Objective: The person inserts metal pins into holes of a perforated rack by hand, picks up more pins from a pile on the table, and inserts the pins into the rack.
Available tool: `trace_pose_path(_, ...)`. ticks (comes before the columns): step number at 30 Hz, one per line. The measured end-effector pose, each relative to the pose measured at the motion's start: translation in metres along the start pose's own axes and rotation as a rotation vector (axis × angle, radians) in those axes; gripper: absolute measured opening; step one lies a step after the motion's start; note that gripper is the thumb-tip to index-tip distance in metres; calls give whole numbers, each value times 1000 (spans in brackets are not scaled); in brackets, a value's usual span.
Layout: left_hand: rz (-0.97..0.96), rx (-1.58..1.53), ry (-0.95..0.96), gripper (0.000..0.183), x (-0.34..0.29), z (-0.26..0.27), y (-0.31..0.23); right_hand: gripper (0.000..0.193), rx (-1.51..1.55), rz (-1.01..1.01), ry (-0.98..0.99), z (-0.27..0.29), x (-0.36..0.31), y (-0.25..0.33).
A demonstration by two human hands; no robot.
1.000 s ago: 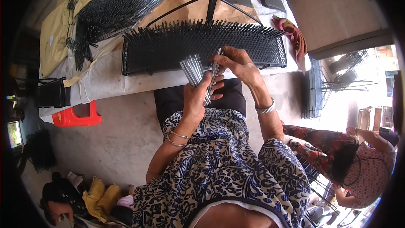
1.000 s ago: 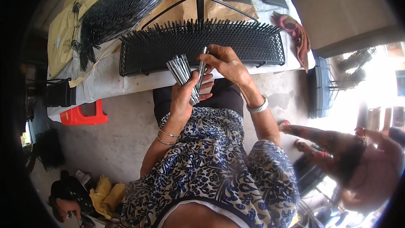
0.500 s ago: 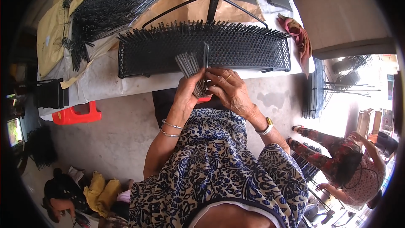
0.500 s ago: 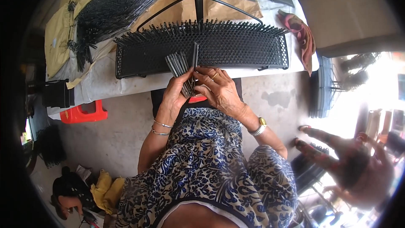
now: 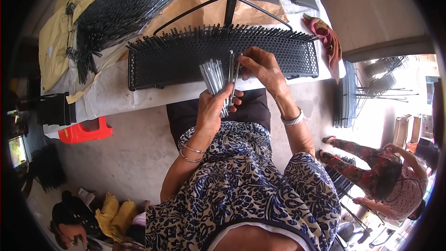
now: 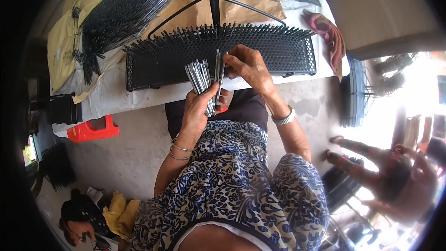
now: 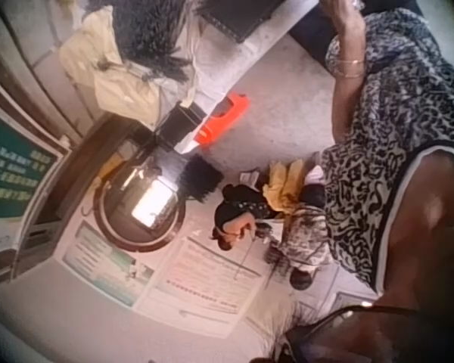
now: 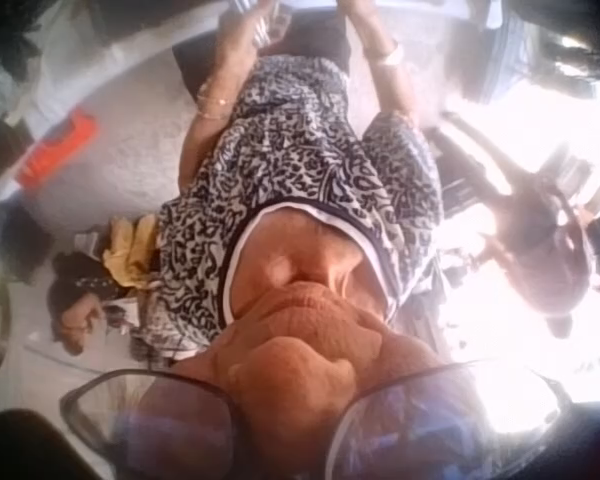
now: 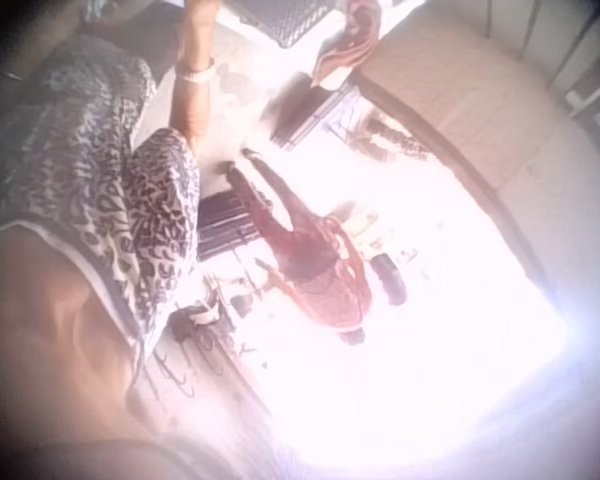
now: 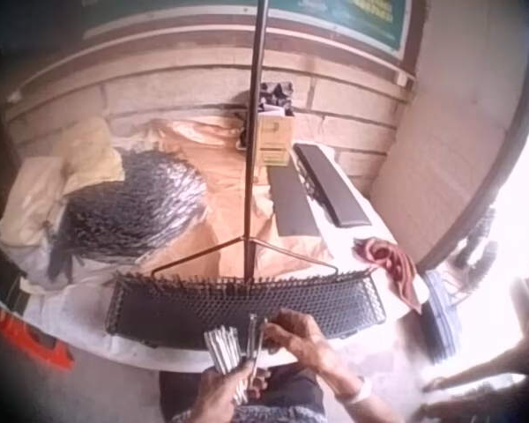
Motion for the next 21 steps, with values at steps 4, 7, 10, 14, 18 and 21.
trace_pose_path(4,18,-46,-58,27,4,5,2,19,-178,215,-168,1,2,7)
trace_pose_path(7,101,-159,-61,27,4,5,0,13,-324,525,-400,2,9,21)
trace_pose_path(10,133,-266,-12,27,4,6,4,14,-508,675,-466,-1,20,31)
trace_pose_path(14,214,-288,24,27,10,11,12,17,-693,833,-477,5,41,25)
trace_pose_path(18,153,-266,37,26,12,10,15,16,-721,777,-433,11,49,15)
trace_pose_path(21,127,-293,52,28,11,7,15,12,-791,761,-411,9,49,18)
Point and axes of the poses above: each hand's wrist, its own x-axis towards the middle knuckle, its own z-axis out of the back of the hand, y = z × x, the point moved 1 cm from there along x, towards the middle knuckle, and after that the axes turned 10 degrees about x, right-handed, at the moved point
